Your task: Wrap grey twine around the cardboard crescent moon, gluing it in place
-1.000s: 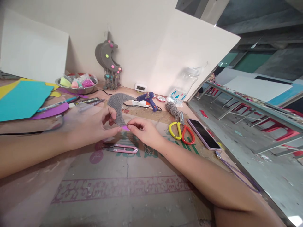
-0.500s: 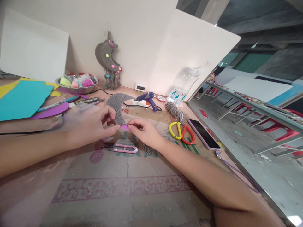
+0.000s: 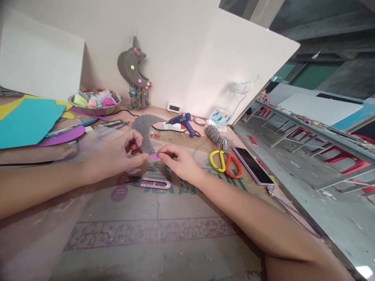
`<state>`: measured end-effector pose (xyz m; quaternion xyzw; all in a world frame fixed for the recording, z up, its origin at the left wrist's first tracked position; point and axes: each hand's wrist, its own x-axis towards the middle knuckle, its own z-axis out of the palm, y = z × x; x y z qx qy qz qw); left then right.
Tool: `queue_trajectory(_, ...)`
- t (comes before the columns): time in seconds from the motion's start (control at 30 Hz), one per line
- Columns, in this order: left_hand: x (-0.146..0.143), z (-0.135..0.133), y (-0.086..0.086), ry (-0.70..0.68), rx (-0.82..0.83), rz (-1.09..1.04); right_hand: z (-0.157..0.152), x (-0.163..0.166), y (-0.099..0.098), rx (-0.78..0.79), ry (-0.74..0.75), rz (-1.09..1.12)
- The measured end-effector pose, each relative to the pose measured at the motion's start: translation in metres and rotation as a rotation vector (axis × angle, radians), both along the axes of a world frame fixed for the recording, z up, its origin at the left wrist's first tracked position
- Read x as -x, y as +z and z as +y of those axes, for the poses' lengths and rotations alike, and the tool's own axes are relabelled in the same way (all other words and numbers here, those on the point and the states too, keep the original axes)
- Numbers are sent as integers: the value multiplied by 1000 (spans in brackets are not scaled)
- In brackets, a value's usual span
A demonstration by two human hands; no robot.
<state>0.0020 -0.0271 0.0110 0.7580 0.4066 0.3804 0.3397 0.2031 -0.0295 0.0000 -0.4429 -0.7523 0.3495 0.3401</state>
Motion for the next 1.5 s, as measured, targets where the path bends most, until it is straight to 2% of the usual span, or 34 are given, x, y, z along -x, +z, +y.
queue_trajectory(0.17,-1,0,0,3,-15,11,0,1,1,-4,-47,0)
queue_trajectory(0.4,0,-1,1,0,-32,35,1,0,-1,-11,-29,-10)
queue_trajectory(0.53,2,-1,0,-79,-77,14,1,0,-3,-4,-32,-17)
queue_trajectory(0.67,5,0,-2,-90,-75,-1,1,0,-3,-25,4,82)
queue_trajectory(0.77,6,3,-4,-34,-104,-19,3,-3,-2,-99,-74,177)
queue_trajectory(0.87,7,8,-6,2,-157,-25,3,-5,-1,-93,-132,84)
queue_trajectory(0.97,8,10,-8,-20,-163,-32,1,-4,2,-26,-69,-70)
queue_trajectory(1.07,8,10,-10,-46,-154,-18,-2,1,3,-6,-40,-78)
queue_trajectory(1.17,8,11,-12,-35,-121,-16,-2,2,2,-21,-79,-58)
queue_trajectory(1.27,7,12,-14,-13,-90,-41,-1,0,0,-131,-121,-91)
queue_trajectory(1.33,7,13,-14,0,-35,-60,-2,-2,-1,-283,-126,-165)
queue_trajectory(1.5,4,16,-11,-35,132,-151,-8,-5,1,-708,32,-480)
